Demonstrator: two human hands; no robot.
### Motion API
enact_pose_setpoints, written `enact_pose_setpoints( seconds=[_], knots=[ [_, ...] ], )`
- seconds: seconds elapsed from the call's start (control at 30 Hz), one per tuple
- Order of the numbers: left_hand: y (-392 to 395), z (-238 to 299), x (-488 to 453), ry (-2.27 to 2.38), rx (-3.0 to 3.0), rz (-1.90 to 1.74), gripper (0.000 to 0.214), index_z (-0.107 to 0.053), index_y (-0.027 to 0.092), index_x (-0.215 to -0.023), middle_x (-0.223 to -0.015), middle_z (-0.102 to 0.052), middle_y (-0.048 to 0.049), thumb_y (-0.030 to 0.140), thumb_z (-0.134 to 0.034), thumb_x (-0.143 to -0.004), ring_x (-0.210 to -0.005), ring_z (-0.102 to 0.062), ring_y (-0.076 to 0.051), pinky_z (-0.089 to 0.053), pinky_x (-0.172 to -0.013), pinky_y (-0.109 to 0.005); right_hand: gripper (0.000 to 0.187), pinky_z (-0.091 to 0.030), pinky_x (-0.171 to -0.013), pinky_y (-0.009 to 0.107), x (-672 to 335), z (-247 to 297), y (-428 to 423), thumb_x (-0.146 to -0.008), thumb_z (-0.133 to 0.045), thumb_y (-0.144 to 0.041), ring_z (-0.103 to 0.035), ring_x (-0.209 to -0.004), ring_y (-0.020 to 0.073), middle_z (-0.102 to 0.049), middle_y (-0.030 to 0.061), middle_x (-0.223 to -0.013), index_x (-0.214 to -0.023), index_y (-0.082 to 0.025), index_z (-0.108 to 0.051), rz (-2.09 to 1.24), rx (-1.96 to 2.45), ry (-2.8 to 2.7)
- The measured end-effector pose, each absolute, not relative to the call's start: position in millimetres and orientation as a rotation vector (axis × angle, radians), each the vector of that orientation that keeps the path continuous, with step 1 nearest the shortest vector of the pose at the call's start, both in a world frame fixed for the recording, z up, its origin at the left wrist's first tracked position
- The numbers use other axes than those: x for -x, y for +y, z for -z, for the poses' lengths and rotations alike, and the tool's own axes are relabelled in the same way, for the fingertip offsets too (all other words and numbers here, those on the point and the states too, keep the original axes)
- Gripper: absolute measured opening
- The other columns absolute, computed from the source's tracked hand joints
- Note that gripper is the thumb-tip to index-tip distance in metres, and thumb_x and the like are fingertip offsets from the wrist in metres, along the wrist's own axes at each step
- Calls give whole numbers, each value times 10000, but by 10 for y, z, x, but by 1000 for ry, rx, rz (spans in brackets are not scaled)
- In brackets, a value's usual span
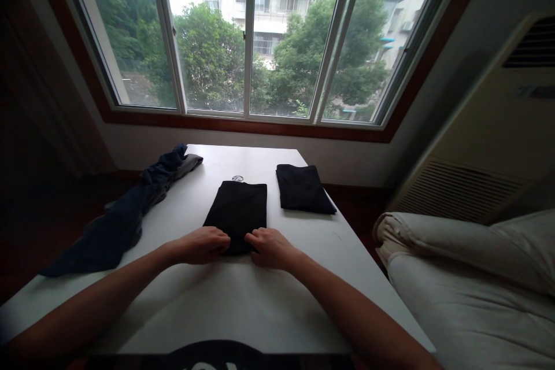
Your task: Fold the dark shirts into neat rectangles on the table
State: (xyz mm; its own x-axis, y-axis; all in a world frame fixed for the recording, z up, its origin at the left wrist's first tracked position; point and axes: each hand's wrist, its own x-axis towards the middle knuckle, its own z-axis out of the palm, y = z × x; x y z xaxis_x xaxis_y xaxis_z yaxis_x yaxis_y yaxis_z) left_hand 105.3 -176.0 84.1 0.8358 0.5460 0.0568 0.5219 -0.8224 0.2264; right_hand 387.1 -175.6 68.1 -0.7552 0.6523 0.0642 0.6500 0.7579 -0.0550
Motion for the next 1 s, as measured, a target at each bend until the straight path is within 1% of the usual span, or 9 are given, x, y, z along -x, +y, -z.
enact_pose_setpoints(
  seconds=[0.13,0.23,0.37,0.43,0.5,0.6,0.7,0.87,1.0],
  knots=[
    [-1740,-799,-1046,914,-2868,-179,147,-587,221,-886,-877,-685,-29,174,-696,-801,-829,-655,-217,-435,-737,-306,250,-434,-802,319,-3872,-673,-1728,-841,-657,-172,-591,-979,236,-653,98,-1085,-1089,-196,-643,94,1130,-2839],
    [-1737,-796,-1039,978,-2888,-141,143,-587,222,-907,-928,-692,-45,250,-715,-850,-872,-662,-229,-454,-746,-311,335,-438,-795,310,-3905,-654,-1694,-820,-653,-124,-582,-1002,242,-640,106,-1109,-1148,-193,-635,128,1266,-2784],
    [-1762,-783,-1079,1039,-2912,-100,148,-586,219,-924,-956,-687,-52,285,-713,-885,-882,-661,-229,-466,-758,-324,388,-444,-804,306,-3957,-632,-1665,-890,-707,-249,-595,-1029,246,-646,98,-1151,-1270,-228,-629,114,1307,-2729],
    [-1773,-764,-1108,1077,-2918,-109,236,-590,216,-945,-973,-684,-58,389,-741,-890,-889,-657,-240,-472,-771,-342,368,-442,-799,311,-3966,-620,-1655,-915,-724,-325,-603,-1010,245,-655,90,-1134,-1266,-242,-647,129,1277,-2723],
    [-1777,-749,-1133,1123,-2933,-120,291,-596,212,-973,-1002,-681,-69,448,-745,-891,-911,-651,-252,-476,-791,-360,293,-435,-797,317,-3960,-604,-1644,-926,-725,-323,-606,-979,243,-666,81,-1077,-1205,-242,-680,179,1255,-2719],
    [-1773,-763,-1158,1202,-2982,-99,200,-602,206,-1005,-1040,-672,-87,317,-721,-889,-951,-633,-261,-477,-827,-375,183,-422,-818,324,-3939,-577,-1623,-948,-698,-261,-601,-958,240,-678,77,-998,-1127,-228,-703,259,1204,-2696],
    [-1759,-821,-1153,1286,-3017,-94,180,-611,200,-1027,-1074,-657,-104,195,-688,-864,-986,-610,-269,-476,-859,-390,146,-407,-817,318,-3931,-555,-1607,-1014,-605,-238,-595,-908,223,-680,77,-941,-1120,-209,-700,295,1145,-2625],
    [-1724,-884,-1058,1344,-2990,-142,159,-628,204,-1021,-1111,-639,-107,280,-701,-902,-1025,-598,-283,-475,-883,-407,232,-395,-789,309,-3958,-561,-1600,-1073,-483,-216,-582,-838,201,-668,72,-867,-992,-196,-700,284,1096,-2571],
    [-1702,-872,-980,1216,-2993,0,161,-637,203,-1003,-1118,-641,-100,204,-723,-867,-985,-624,-266,-480,-850,-380,127,-435,-829,306,-3989,-572,-1596,-1035,-586,-250,-612,-947,211,-699,79,-991,-1043,-204,-704,161,961,-2670]
  ],
)
